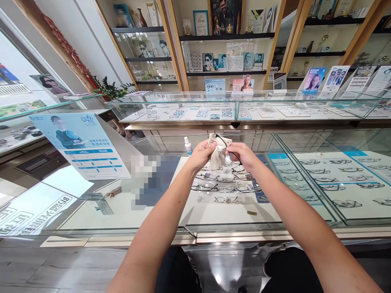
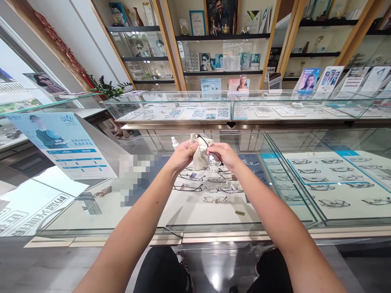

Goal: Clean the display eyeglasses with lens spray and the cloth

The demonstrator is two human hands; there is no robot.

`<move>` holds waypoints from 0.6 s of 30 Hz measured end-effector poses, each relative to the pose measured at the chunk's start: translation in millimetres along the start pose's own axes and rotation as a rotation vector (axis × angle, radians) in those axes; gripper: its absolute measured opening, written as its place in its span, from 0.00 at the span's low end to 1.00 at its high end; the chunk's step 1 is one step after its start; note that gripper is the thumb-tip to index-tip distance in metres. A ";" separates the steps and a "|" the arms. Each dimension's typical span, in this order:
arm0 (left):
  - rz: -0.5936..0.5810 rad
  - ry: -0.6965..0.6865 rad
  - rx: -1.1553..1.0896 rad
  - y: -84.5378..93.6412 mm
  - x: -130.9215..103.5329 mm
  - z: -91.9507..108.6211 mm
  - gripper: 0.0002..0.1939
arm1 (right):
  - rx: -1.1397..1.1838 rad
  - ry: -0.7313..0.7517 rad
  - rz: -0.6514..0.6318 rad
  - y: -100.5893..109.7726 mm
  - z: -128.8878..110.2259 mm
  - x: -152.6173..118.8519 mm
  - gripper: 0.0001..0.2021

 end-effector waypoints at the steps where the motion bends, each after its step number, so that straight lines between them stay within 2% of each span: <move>1: -0.006 0.000 -0.002 -0.8 0.0 -0.1 0.30 | 0.013 -0.003 -0.001 0.5 1.2 0.8 0.16; 4: 0.036 -0.015 -0.005 -4.0 0.2 -1.7 0.32 | 0.033 -0.025 -0.005 -2.7 6.8 1.7 0.18; 11: 0.254 -0.145 0.056 -11.1 -3.1 -4.5 0.30 | 0.035 -0.065 -0.069 -25.5 13.5 -4.9 0.23; 14: 0.331 -0.160 0.057 -6.5 -2.8 -7.3 0.32 | 0.024 -0.047 -0.065 -28.0 12.5 -5.9 0.23; 18: 0.359 -0.091 -0.011 5.6 3.8 -15.0 0.33 | 0.009 -0.012 -0.037 -20.1 10.7 -3.1 0.23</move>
Point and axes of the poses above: each hand's wrist, its own x-axis towards the middle knuckle, its own y-axis out of the back of the hand, z = x × y, the point moved 5 cm from there along x, towards the middle knuckle, and after that the axes turned 1 degree about z, right-handed, at the moved point
